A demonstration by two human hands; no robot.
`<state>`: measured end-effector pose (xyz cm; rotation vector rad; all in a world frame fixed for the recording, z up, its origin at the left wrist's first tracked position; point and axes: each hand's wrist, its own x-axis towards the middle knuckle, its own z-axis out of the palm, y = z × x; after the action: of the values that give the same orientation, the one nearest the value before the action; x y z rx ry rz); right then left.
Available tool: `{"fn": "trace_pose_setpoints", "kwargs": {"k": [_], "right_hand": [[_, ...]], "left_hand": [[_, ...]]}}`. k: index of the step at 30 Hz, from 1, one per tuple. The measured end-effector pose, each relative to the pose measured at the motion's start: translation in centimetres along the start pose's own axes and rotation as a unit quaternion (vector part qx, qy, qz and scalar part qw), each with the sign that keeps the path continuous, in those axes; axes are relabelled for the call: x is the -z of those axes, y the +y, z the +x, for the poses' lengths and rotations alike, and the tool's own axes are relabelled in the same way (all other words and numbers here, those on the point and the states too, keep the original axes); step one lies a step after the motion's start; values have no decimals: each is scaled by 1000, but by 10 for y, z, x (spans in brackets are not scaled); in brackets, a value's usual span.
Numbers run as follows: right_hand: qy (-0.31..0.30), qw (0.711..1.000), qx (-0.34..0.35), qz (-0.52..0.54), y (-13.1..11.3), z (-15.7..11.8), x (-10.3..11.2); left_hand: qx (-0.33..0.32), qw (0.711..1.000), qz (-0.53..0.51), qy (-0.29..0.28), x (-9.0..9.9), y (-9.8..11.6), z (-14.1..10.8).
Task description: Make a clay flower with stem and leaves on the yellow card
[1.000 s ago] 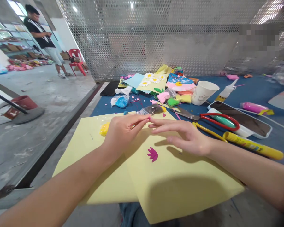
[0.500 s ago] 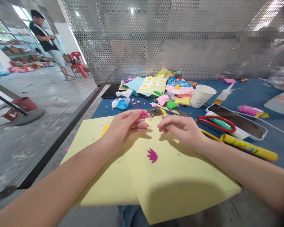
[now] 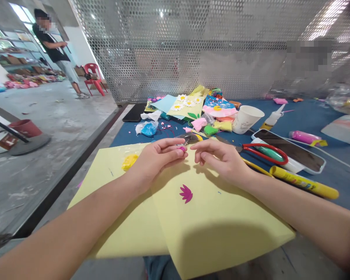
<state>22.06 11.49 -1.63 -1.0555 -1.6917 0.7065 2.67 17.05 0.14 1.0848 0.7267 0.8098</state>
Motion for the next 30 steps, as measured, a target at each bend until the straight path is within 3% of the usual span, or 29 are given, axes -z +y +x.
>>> {"fn": "trace_pose_setpoints", "kwargs": {"k": [4,12,16,23,30], "right_hand": [[0,1000,6,-2,-1,1,0],[-1,999,30,18,2,2,-1],[-11,999,36,-35,1,2,0],[-77,980,78,-165,5,0,0],[-85,973,82,-197,8,-2,-2]], "left_hand": [[-16,999,23,19,2,-1,1],[15,999,14,41,-3,5,0],[26,999,24,20,-2,3,1],[48,997,46,47,-4,3,0],[36,999,4,-4,-5,3,-1]]}}
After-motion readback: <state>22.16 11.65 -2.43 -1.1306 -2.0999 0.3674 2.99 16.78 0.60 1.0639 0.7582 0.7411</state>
